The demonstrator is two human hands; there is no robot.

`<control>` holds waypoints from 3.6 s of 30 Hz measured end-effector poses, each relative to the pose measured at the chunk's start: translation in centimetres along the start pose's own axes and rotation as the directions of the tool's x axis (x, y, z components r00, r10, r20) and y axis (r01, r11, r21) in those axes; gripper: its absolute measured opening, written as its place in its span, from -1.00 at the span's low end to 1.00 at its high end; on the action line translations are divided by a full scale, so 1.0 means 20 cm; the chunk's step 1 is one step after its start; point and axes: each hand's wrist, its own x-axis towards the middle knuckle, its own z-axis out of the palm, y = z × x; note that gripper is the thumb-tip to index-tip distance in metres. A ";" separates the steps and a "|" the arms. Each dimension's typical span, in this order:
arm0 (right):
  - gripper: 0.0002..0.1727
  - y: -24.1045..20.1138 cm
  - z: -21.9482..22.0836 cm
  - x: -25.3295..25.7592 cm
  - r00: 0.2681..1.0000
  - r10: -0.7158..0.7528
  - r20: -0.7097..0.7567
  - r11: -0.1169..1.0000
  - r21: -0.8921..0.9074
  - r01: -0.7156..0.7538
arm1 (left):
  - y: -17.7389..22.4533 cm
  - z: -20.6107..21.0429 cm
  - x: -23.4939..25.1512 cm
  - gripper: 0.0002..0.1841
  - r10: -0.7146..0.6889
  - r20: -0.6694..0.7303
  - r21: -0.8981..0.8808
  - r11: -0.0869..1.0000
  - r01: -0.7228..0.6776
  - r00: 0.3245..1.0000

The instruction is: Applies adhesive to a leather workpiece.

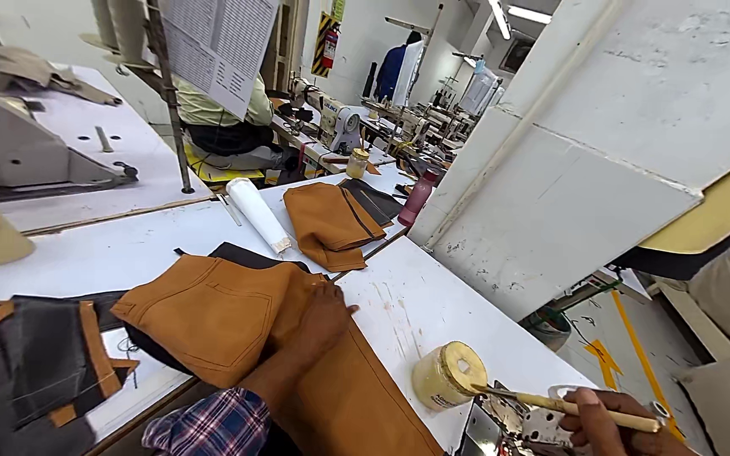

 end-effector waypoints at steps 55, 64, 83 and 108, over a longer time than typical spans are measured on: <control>-0.64 -0.39 1.44 0.76 0.917 -0.317 0.243 0.948 0.103 0.301 | -0.17 0.12 -0.01 -0.41 -0.168 -0.193 0.030 0.984 0.177 0.967; -0.65 -0.40 1.34 0.71 0.926 -0.342 0.159 0.940 0.035 0.341 | -0.17 0.13 -0.01 -0.42 -0.167 -0.194 0.037 0.983 0.177 0.967; -0.66 -0.36 1.20 0.58 0.918 -0.319 0.236 0.946 0.014 0.325 | -0.18 0.14 -0.01 -0.43 -0.142 -0.217 0.083 0.983 0.163 0.966; -0.65 -0.24 0.89 0.27 0.912 -0.348 0.217 0.932 -0.024 0.362 | -0.20 0.14 -0.01 -0.46 -0.114 -0.220 0.117 0.983 0.142 0.969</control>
